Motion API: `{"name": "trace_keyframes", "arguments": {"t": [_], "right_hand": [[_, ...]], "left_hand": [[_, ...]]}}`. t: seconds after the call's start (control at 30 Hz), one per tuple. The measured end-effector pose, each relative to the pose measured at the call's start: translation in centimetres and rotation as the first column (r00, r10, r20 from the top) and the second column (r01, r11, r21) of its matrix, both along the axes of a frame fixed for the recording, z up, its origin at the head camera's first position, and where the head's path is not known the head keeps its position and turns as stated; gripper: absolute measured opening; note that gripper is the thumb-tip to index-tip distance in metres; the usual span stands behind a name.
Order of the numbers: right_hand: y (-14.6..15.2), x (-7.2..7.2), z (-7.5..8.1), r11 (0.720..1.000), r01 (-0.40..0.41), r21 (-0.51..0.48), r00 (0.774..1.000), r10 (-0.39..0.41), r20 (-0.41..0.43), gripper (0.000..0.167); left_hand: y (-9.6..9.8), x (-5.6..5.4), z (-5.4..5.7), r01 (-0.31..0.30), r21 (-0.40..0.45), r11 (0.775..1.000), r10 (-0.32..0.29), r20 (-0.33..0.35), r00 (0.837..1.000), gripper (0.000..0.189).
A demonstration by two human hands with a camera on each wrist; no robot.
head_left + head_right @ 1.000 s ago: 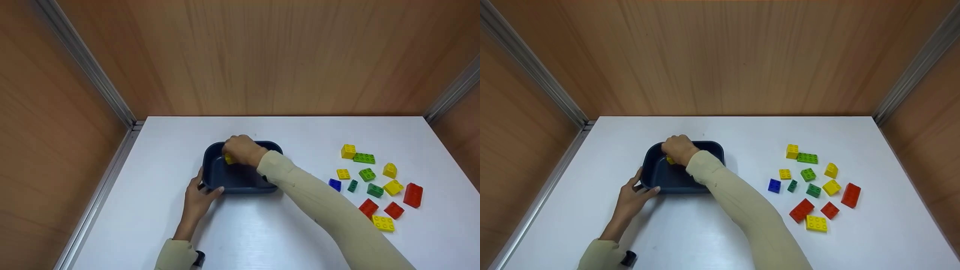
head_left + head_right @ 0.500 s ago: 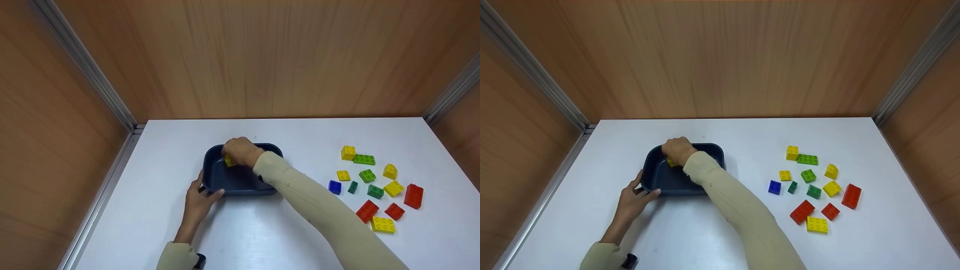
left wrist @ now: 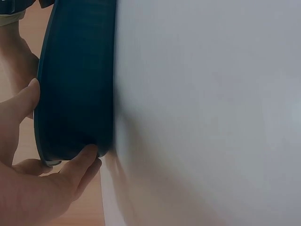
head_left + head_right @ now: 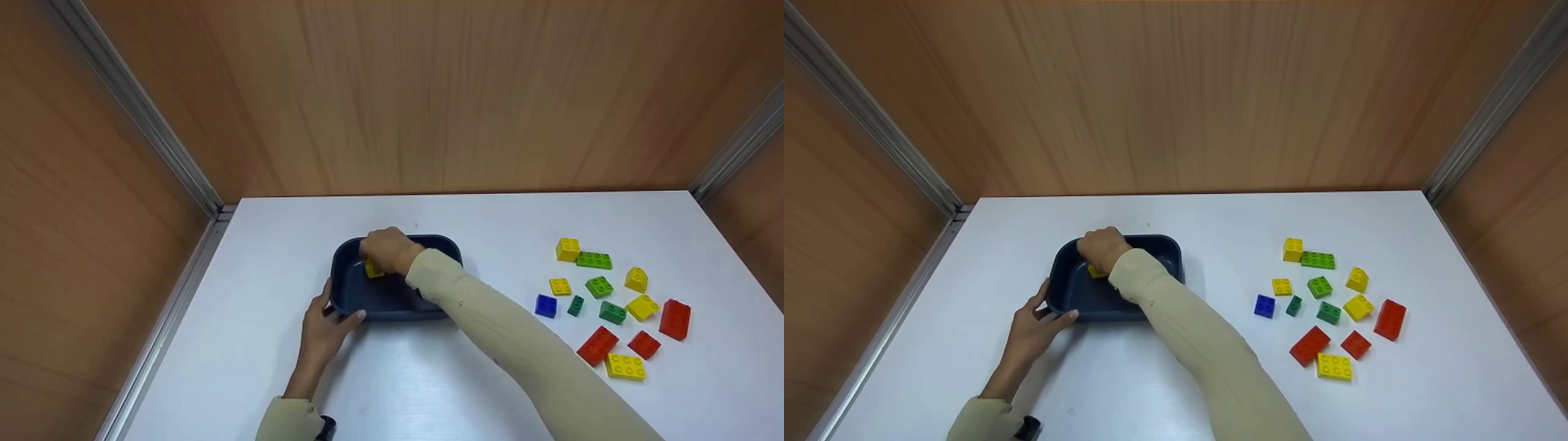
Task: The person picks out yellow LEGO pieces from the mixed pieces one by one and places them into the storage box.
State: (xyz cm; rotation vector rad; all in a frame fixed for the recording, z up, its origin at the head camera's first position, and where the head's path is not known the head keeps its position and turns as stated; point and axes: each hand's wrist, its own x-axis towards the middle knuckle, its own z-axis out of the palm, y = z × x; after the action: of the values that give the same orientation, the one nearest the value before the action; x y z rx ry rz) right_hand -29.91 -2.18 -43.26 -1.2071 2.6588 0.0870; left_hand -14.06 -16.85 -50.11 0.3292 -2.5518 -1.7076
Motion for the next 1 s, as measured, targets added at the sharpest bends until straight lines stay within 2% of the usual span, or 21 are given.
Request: {"name": "trace_keyframes", "arguments": {"t": [0.13, 0.4, 0.63, 0.83, 1.0], "right_hand": [[-0.1, 0.1, -0.1, 0.999, -0.022, 0.028, 0.999, 0.023, -0.036, 0.031], [-0.4, 0.2, -0.3, 0.998, 0.014, 0.059, 0.999, -0.012, -0.040, 0.029], [-0.2, 0.5, -0.1, 0.997, 0.028, 0.079, 0.999, -0.025, -0.038, 0.028], [0.1, 0.7, 0.4, 0.999, 0.034, 0.036, 0.999, -0.034, -0.002, 0.030], [0.5, 1.2, 0.8, 1.000, 0.010, -0.012, 1.000, -0.010, -0.005, 0.034]], "left_hand": [[0.0, -0.1, 0.1, 0.011, 0.002, 1.000, -0.011, -0.015, 1.000, 0.097], [0.0, -0.2, 0.3, 0.026, 0.012, 1.000, -0.026, -0.029, 0.999, 0.097], [-0.1, -0.2, 0.2, 0.023, 0.018, 1.000, -0.023, -0.002, 1.000, 0.097], [-0.4, -0.1, 0.2, 0.024, 0.027, 0.999, -0.024, 0.005, 1.000, 0.097], [-0.6, -0.1, 0.1, 0.021, 0.033, 0.999, -0.021, -0.005, 1.000, 0.097]]}}
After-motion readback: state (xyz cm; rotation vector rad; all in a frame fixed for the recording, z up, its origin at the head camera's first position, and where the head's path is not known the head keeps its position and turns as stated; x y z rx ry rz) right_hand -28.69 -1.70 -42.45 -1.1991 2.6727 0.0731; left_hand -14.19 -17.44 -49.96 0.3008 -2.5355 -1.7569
